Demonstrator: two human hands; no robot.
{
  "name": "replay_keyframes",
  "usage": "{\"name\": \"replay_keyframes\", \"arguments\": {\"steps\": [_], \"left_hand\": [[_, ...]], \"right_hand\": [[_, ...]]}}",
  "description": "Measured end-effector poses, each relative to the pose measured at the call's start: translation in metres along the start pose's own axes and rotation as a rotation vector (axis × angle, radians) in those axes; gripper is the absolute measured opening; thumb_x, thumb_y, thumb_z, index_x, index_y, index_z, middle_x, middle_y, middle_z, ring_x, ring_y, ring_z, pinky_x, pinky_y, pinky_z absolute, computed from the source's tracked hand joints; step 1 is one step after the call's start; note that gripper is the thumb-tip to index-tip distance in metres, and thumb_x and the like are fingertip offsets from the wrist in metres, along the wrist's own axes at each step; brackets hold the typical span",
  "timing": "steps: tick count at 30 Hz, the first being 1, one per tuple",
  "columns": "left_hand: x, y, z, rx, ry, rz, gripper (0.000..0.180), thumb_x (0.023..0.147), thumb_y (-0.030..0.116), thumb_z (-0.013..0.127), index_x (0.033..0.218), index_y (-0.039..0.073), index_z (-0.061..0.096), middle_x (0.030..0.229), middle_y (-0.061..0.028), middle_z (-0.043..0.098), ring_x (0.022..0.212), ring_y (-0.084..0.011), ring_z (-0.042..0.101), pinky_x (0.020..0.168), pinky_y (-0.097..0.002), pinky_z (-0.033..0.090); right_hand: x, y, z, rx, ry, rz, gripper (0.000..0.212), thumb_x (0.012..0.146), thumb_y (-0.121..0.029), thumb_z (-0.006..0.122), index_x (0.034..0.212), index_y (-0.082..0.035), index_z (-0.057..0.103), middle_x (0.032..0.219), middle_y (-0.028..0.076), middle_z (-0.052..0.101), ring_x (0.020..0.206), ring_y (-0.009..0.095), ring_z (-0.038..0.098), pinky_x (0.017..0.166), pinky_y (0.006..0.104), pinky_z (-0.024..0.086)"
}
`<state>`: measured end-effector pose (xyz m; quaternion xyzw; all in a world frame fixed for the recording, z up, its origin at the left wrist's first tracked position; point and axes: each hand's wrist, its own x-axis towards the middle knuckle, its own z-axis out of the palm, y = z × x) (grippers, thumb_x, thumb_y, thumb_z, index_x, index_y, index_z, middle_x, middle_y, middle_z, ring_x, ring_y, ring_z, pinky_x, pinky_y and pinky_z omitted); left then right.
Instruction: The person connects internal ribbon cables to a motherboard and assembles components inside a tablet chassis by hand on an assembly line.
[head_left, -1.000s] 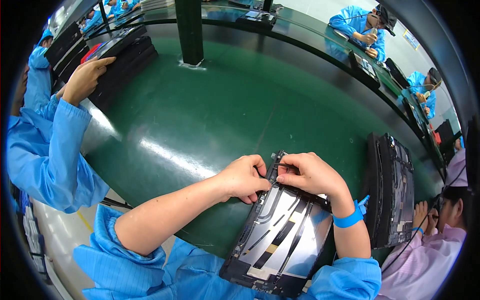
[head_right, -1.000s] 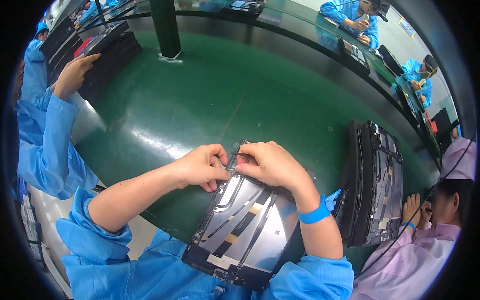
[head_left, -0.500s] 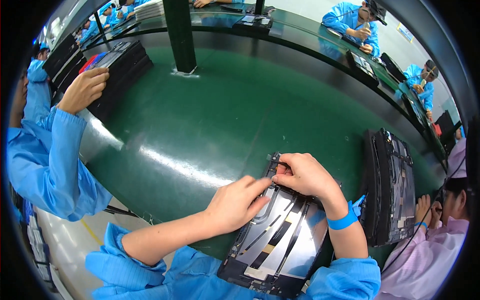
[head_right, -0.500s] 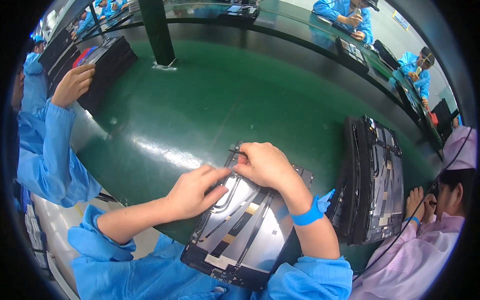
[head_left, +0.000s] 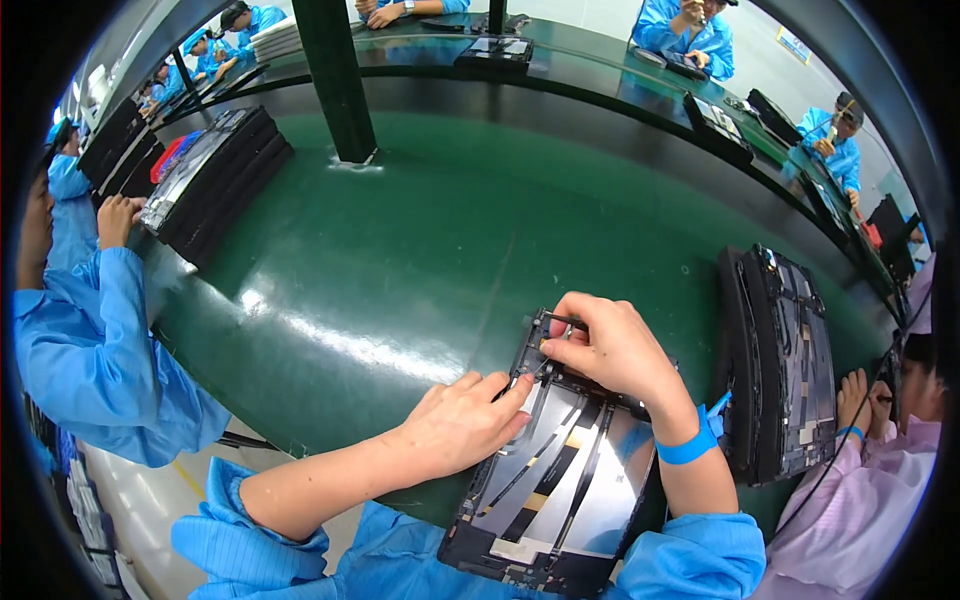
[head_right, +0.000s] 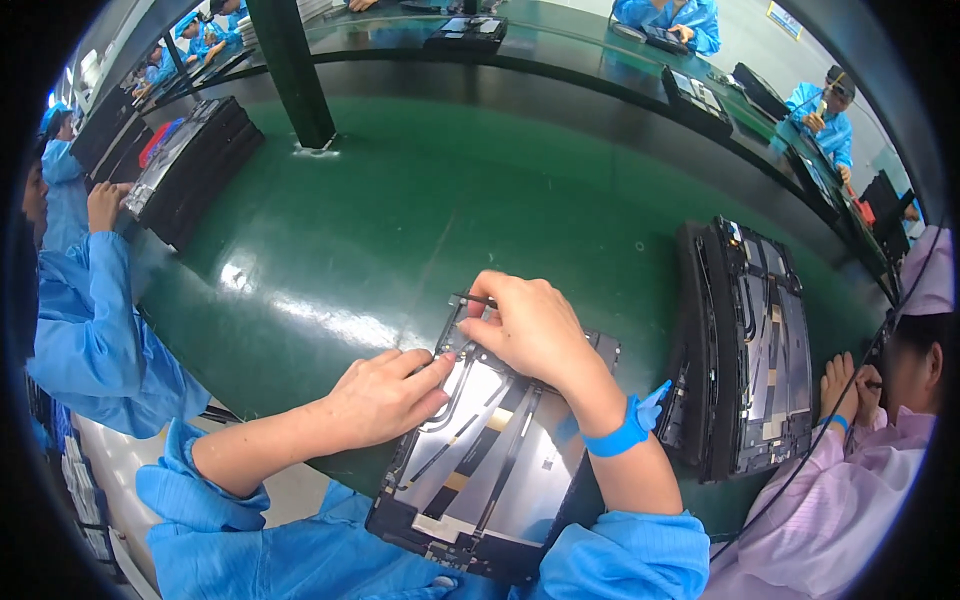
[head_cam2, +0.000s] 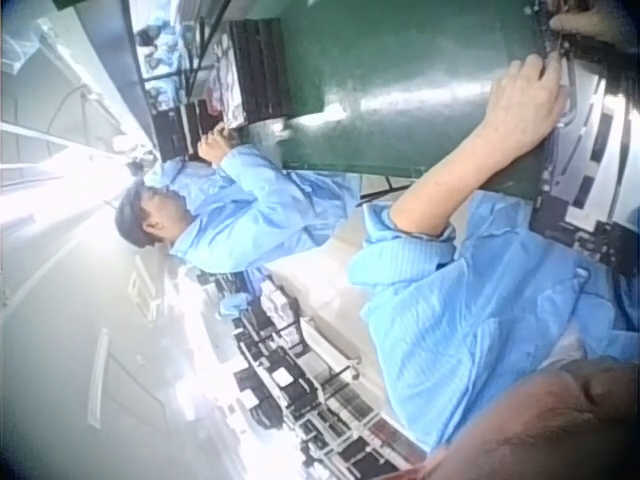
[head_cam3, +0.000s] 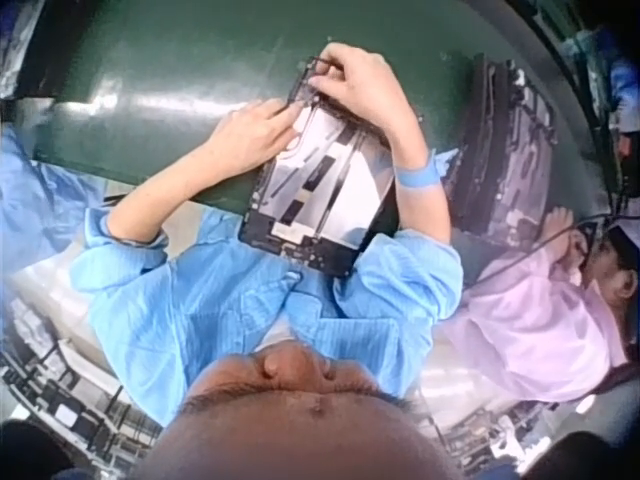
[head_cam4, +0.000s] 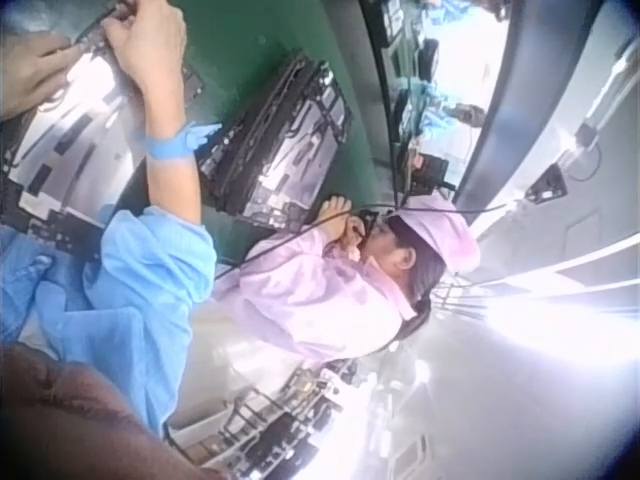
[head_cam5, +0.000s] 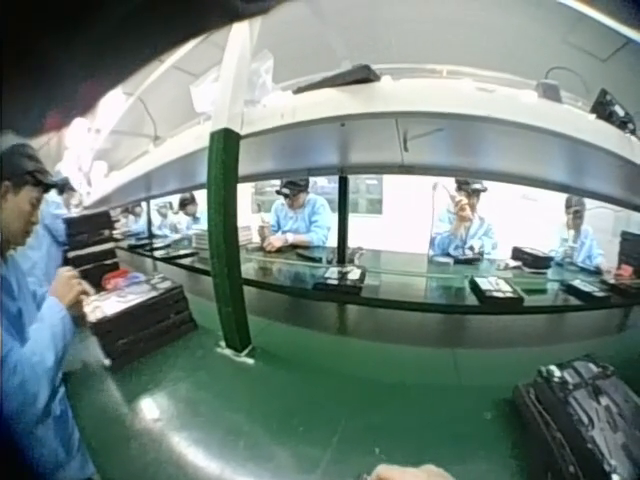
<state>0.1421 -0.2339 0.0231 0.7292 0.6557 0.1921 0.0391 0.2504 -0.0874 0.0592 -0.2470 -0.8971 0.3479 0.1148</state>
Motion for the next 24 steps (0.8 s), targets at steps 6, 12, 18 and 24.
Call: {"name": "replay_keyframes", "arguments": {"steps": [6,12,18,24], "left_hand": [[0.002,0.001,0.004,-0.017,-0.001,-0.003,0.033,0.072,0.018,0.054,0.101,0.002,0.051,0.08,-0.0107,0.052,0.065,-0.0248,0.054,0.053,-0.0332,0.046],[0.0,-0.001,0.005,-0.035,0.015,0.034,0.034,0.076,0.021,0.051,0.102,0.0,0.048,0.076,-0.0111,0.049,0.065,-0.026,0.053,0.051,-0.0348,0.047],[0.001,0.003,0.003,-0.054,0.001,0.026,0.035,0.076,0.022,0.05,0.104,0.001,0.046,0.078,-0.0121,0.049,0.067,-0.0272,0.053,0.053,-0.0362,0.046],[-0.03,0.007,-0.003,-0.459,-0.001,-0.125,0.07,0.069,0.032,0.057,0.121,-0.001,0.024,0.102,-0.0226,0.044,0.091,-0.0358,0.044,0.079,-0.0413,0.035]], "right_hand": [[0.013,0.015,0.004,0.033,-0.242,0.01,0.017,0.058,-0.019,0.059,0.066,-0.004,0.058,0.062,0.008,0.057,0.059,0.021,0.056,0.055,0.0304,0.043],[0.017,0.012,0.005,-0.066,-0.336,0.0,0.017,0.06,-0.017,0.062,0.067,-0.002,0.057,0.052,0.006,0.051,0.048,0.014,0.049,0.047,0.0265,0.039],[0.008,0.012,0.004,-0.154,-0.284,-0.034,0.019,0.06,-0.019,0.062,0.068,-0.003,0.055,0.052,0.005,0.049,0.048,0.016,0.048,0.047,0.0276,0.038],[-0.039,0.011,-0.021,-0.263,0.394,0.067,0.019,0.073,-0.019,0.053,0.07,0.0,0.054,0.059,0.015,0.054,0.056,0.03,0.054,0.05,0.0351,0.041]]}}
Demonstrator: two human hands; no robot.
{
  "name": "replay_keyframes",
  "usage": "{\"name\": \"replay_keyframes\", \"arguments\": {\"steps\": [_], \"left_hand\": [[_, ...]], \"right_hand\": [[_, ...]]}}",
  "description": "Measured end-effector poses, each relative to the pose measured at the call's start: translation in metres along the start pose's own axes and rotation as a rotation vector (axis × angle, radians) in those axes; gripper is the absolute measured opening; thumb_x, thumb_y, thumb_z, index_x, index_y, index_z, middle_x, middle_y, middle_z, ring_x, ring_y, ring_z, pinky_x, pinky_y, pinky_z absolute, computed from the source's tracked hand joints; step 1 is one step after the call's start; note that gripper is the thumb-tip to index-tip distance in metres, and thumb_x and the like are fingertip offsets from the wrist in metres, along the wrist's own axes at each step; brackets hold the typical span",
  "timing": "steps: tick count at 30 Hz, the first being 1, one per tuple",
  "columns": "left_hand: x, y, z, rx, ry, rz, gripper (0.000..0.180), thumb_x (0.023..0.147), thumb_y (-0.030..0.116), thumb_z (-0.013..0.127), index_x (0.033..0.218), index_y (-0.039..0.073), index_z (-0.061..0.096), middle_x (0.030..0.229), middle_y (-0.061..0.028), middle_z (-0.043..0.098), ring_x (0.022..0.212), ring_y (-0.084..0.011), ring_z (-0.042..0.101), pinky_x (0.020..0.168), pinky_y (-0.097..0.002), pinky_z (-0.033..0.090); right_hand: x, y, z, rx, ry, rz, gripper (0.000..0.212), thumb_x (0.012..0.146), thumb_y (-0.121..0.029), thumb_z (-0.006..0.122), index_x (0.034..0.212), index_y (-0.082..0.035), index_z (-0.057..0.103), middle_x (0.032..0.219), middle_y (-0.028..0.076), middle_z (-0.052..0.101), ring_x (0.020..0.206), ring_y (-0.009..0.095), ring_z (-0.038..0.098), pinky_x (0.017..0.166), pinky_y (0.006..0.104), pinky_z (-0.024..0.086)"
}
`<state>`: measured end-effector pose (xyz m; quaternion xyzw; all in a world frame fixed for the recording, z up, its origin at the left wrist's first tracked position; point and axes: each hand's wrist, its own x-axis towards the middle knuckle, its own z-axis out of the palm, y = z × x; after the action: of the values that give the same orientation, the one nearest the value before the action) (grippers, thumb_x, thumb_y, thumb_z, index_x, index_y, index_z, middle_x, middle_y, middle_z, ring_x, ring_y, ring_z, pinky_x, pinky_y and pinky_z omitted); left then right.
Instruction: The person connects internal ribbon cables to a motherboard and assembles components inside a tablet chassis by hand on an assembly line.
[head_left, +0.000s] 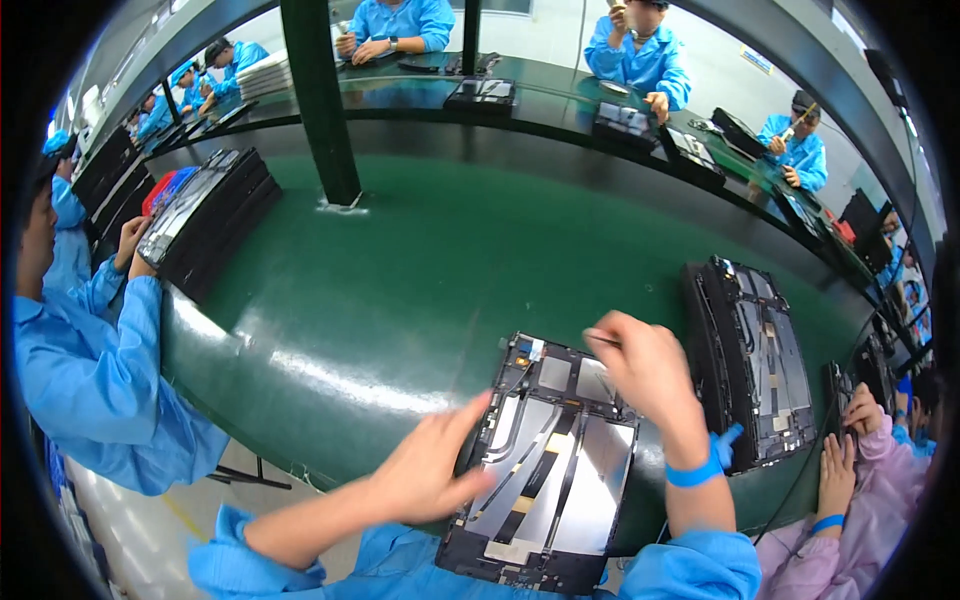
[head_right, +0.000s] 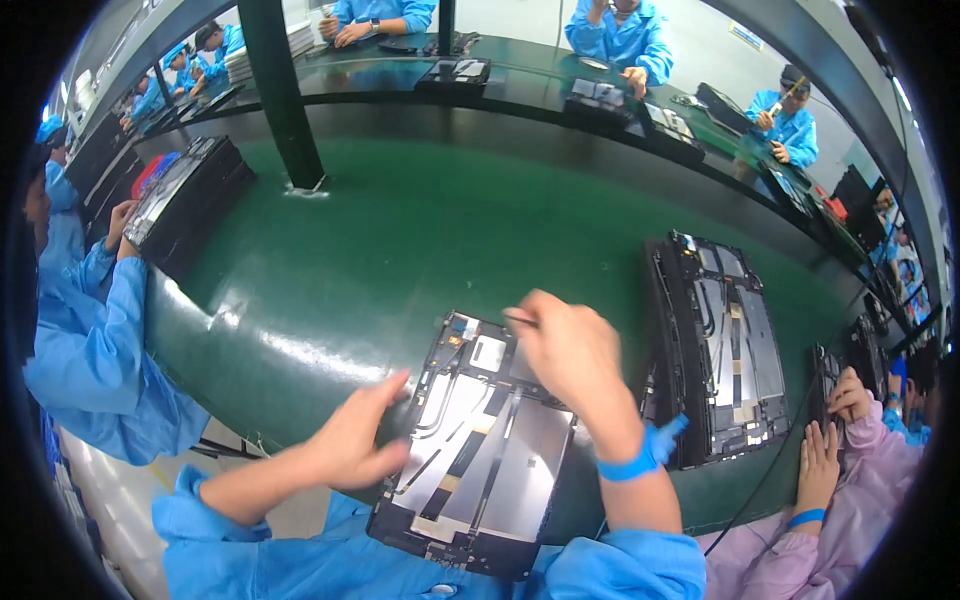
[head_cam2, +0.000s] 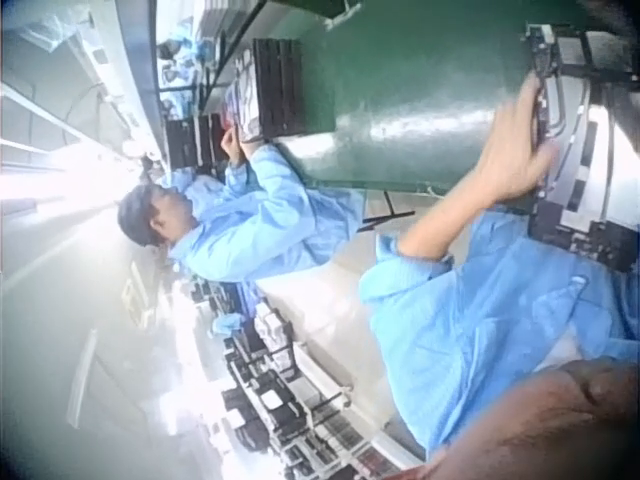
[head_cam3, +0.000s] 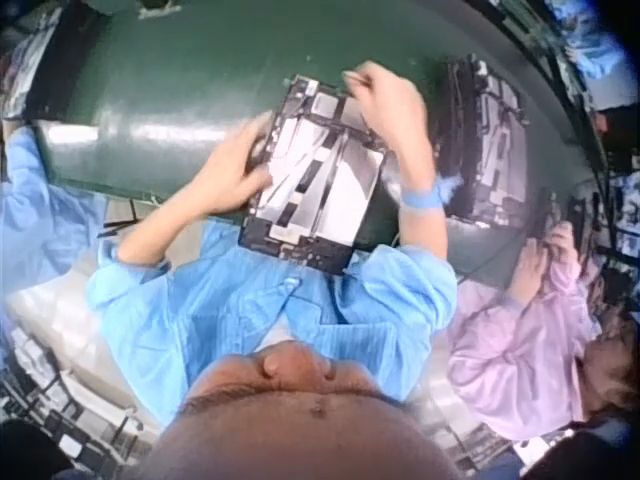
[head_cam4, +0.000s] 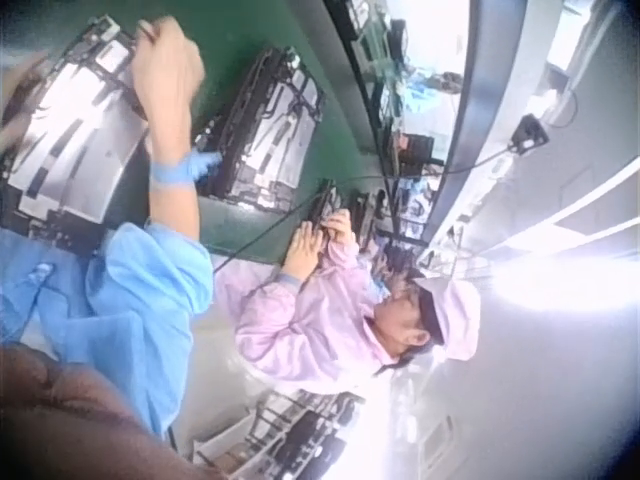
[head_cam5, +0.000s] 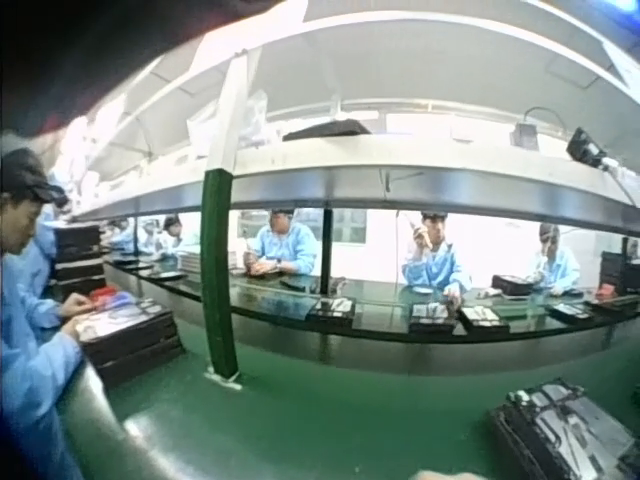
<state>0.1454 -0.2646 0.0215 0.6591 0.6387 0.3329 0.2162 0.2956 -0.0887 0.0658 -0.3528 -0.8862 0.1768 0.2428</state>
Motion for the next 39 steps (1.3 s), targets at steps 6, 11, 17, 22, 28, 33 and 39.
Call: {"name": "replay_keyframes", "arguments": {"steps": [6,11,17,22,28,33,39], "left_hand": [[-0.086,0.038,0.015,0.453,-0.183,0.019,0.073,0.059,0.048,0.059,0.116,0.008,0.037,0.116,-0.0179,0.036,0.111,-0.0315,0.032,0.094,-0.0468,0.021],[-0.075,0.025,0.023,0.649,-0.023,0.147,0.077,0.052,0.059,0.062,0.098,-0.001,0.048,0.094,-0.0248,0.048,0.09,-0.0386,0.046,0.08,-0.0509,0.032],[0.016,-0.021,-0.007,0.639,0.026,-0.13,0.087,0.058,0.055,0.058,0.116,-0.003,0.032,0.106,-0.0187,0.046,0.102,-0.0358,0.039,0.084,-0.0557,0.025],[0.141,-0.065,-0.045,0.606,0.066,-0.213,0.082,0.059,0.05,0.06,0.12,0.003,0.031,0.108,-0.0179,0.046,0.102,-0.0333,0.041,0.08,-0.0582,0.03],[0.24,-0.128,-0.07,0.56,0.301,-0.326,0.076,0.063,0.051,0.056,0.124,0.014,0.03,0.116,-0.0134,0.042,0.11,-0.0289,0.036,0.088,-0.0554,0.023],[0.247,-0.11,-0.034,0.651,0.668,-0.062,0.045,0.065,0.022,0.058,0.106,0.006,0.046,0.096,-0.0177,0.051,0.092,-0.0291,0.048,0.077,-0.0414,0.038],[0.15,0.033,0.08,0.119,-0.028,0.728,0.05,0.07,0.031,0.057,0.106,-0.001,0.044,0.092,-0.0156,0.052,0.084,-0.03,0.051,0.073,-0.0367,0.042]], "right_hand": [[-0.072,0.044,-0.035,-0.387,-0.786,-0.021,0.037,0.079,-0.031,0.044,0.065,0.0,0.059,0.057,0.014,0.057,0.055,0.029,0.056,0.053,0.0363,0.046],[-0.075,0.043,-0.018,0.349,-0.705,0.246,0.041,0.081,-0.036,0.044,0.063,-0.002,0.056,0.054,0.007,0.056,0.051,0.018,0.054,0.05,0.0283,0.042],[-0.07,0.026,0.0,0.266,-0.29,0.234,0.023,0.076,-0.021,0.05,0.091,-0.005,0.056,0.068,0.012,0.059,0.066,0.027,0.057,0.058,0.0324,0.045],[-0.085,0.039,-0.038,0.039,0.237,0.144,0.016,0.076,-0.004,0.047,0.088,0.0,0.056,0.055,0.008,0.054,0.05,0.015,0.054,0.048,0.0249,0.042],[-0.097,0.054,-0.067,-0.24,0.707,0.341,0.015,0.077,-0.006,0.044,0.085,-0.001,0.055,0.061,0.013,0.051,0.053,0.028,0.05,0.05,0.0335,0.038],[-0.103,0.08,-0.093,-0.446,0.759,0.504,0.013,0.076,-0.01,0.047,0.082,-0.001,0.055,0.072,0.014,0.052,0.066,0.03,0.052,0.058,0.0354,0.039],[-0.116,0.156,-0.139,-0.596,0.388,0.82,0.033,0.073,-0.033,0.053,0.081,-0.001,0.057,0.071,0.016,0.057,0.066,0.03,0.054,0.061,0.0383,0.041]]}}
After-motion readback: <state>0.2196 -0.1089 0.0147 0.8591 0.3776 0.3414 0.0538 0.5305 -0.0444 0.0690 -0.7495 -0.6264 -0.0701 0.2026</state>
